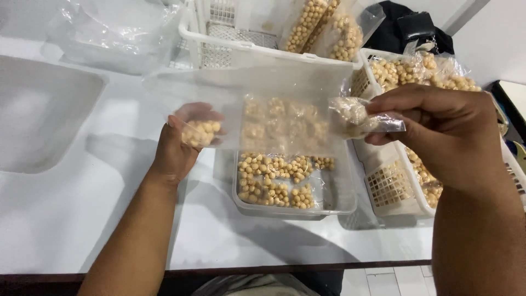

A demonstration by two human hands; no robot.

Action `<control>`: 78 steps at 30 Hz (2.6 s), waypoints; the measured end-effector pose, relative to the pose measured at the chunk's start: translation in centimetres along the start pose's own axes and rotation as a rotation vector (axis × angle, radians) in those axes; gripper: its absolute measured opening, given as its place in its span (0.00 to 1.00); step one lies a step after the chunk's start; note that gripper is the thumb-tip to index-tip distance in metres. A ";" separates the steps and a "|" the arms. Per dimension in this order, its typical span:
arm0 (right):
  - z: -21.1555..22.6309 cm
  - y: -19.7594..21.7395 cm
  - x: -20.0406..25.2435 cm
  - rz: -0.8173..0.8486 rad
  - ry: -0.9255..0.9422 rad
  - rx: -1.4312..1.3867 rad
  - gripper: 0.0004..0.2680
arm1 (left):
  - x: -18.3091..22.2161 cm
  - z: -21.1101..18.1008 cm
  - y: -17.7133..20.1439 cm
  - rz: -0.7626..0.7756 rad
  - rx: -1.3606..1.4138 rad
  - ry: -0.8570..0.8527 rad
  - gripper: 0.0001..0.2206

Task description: Manually transferring small round snacks from a bulk tray into individual plastic bags for packaging.

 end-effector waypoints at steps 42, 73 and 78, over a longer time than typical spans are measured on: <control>0.8 -21.9 -6.2 0.675 0.331 0.349 0.20 | 0.9 5.5 -2.4 0.094 -0.076 0.034 0.42; -21.8 -16.7 6.4 0.749 -0.426 0.711 0.21 | -0.8 2.0 4.9 -0.362 -0.056 -0.033 0.37; -20.1 -15.4 6.2 0.761 -0.401 0.698 0.13 | -1.0 2.6 5.0 -0.345 -0.067 -0.021 0.38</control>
Point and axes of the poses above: each hand's wrist, its own x-axis away from the middle knuckle, its own y-axis out of the back of the hand, z = x × y, the point moved 8 cm from there along -x, towards the middle knuckle, and after that the axes turned 6 degrees about -y, right-handed, at the moved point
